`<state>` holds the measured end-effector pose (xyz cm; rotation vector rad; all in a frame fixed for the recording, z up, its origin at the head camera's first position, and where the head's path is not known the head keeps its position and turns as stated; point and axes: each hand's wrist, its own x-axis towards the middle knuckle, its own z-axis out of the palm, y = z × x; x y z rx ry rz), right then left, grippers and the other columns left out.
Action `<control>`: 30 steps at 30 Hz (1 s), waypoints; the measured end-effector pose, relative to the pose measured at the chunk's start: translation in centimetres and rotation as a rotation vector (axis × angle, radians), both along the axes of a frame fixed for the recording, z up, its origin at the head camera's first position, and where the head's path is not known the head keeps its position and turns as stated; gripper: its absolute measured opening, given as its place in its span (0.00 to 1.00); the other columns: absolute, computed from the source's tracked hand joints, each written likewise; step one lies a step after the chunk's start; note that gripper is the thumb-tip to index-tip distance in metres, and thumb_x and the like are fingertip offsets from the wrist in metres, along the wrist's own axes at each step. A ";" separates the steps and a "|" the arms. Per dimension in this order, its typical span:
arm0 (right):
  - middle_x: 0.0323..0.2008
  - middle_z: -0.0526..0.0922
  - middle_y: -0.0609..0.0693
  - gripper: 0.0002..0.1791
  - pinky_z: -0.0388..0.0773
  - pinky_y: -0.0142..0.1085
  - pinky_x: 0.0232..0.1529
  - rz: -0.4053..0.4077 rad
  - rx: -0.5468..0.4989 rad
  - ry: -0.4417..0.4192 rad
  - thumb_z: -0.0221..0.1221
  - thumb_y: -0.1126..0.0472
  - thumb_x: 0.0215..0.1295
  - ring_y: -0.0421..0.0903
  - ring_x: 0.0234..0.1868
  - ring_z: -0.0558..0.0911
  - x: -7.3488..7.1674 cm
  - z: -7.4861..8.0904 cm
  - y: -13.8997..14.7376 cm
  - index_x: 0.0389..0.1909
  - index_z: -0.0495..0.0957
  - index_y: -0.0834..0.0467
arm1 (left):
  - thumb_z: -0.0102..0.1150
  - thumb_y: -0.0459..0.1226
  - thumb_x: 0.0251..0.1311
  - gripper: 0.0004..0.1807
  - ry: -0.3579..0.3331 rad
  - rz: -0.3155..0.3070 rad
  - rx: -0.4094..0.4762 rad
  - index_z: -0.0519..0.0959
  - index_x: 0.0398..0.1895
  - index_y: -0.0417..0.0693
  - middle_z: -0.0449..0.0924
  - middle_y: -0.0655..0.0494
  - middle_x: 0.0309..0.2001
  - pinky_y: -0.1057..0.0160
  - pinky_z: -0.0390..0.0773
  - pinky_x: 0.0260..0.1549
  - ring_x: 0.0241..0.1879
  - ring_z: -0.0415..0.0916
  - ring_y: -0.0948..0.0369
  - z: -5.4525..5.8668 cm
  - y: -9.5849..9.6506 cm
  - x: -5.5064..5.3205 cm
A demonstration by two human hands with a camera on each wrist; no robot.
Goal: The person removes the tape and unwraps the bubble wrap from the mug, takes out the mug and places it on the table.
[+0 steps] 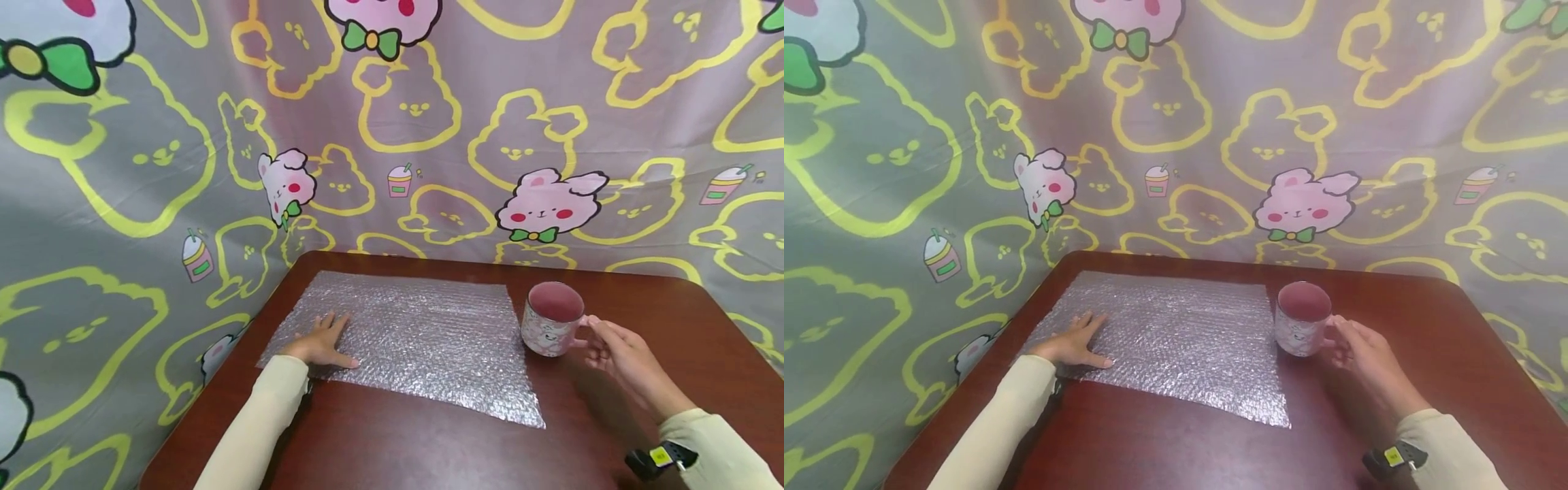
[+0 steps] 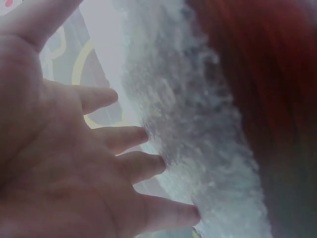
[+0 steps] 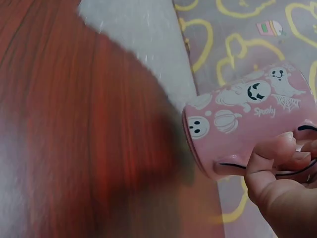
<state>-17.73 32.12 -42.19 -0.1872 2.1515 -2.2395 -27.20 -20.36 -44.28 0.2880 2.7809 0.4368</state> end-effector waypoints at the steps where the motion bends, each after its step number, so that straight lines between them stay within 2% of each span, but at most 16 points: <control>1: 0.35 0.83 0.46 0.15 0.79 0.34 0.33 -0.009 -0.011 -0.002 0.47 0.52 0.75 0.39 0.37 0.83 0.1 -0.1 0.3 0.43 0.81 0.53 | 0.71 0.61 0.43 0.63 -0.002 0.004 0.003 0.44 0.78 0.53 0.37 0.37 0.76 0.21 0.39 0.54 0.72 0.32 0.35 0.0 -0.1 -0.1; 8: 0.32 0.79 0.46 0.16 0.79 0.33 0.33 -0.066 0.021 -0.015 0.46 0.51 0.76 0.39 0.34 0.81 0.8 -1.1 2.7 0.39 0.80 0.53 | 0.72 0.62 0.40 0.65 -0.012 0.014 0.030 0.46 0.77 0.50 0.39 0.37 0.75 0.22 0.40 0.55 0.72 0.32 0.36 -0.1 -0.6 -0.5; 12: 0.29 0.75 0.48 0.16 0.79 0.34 0.33 -0.044 -0.049 -0.008 0.45 0.52 0.76 0.41 0.32 0.79 0.5 -1.7 3.2 0.39 0.80 0.53 | 0.73 0.62 0.38 0.66 -0.005 0.041 0.024 0.46 0.77 0.51 0.39 0.38 0.76 0.22 0.40 0.56 0.73 0.32 0.37 -0.3 -1.3 -0.6; 16: 0.26 0.71 0.47 0.15 0.78 0.34 0.31 -0.038 -0.131 -0.019 0.46 0.53 0.76 0.42 0.29 0.75 0.3 -1.9 3.7 0.41 0.82 0.50 | 0.73 0.62 0.38 0.66 0.004 0.037 0.030 0.46 0.77 0.50 0.39 0.38 0.75 0.22 0.40 0.55 0.73 0.33 0.36 -0.3 -1.7 -0.6; 21: 0.24 0.66 0.47 0.16 0.76 0.35 0.29 -0.027 -0.166 -0.029 0.46 0.53 0.76 0.43 0.27 0.72 0.3 -1.8 4.2 0.42 0.82 0.50 | 0.72 0.63 0.37 0.66 -0.005 0.042 0.033 0.46 0.77 0.51 0.39 0.38 0.76 0.22 0.41 0.56 0.73 0.33 0.36 -0.3 -1.7 -0.6; 26: 0.25 0.70 0.47 0.16 0.77 0.36 0.29 -0.018 -0.216 -0.032 0.46 0.54 0.76 0.44 0.26 0.73 0.0 -1.8 4.7 0.38 0.81 0.54 | 0.73 0.63 0.37 0.66 -0.014 0.051 0.035 0.47 0.77 0.51 0.39 0.39 0.76 0.23 0.40 0.56 0.73 0.32 0.37 -0.2 -1.6 -0.5; 30: 0.30 0.76 0.48 0.17 0.79 0.36 0.31 -0.007 -0.247 -0.016 0.45 0.55 0.77 0.45 0.29 0.78 -0.3 -1.9 5.4 0.41 0.81 0.56 | 0.73 0.62 0.37 0.66 -0.010 0.055 0.045 0.47 0.77 0.50 0.39 0.38 0.76 0.23 0.38 0.56 0.73 0.31 0.36 -0.2 -1.6 -0.5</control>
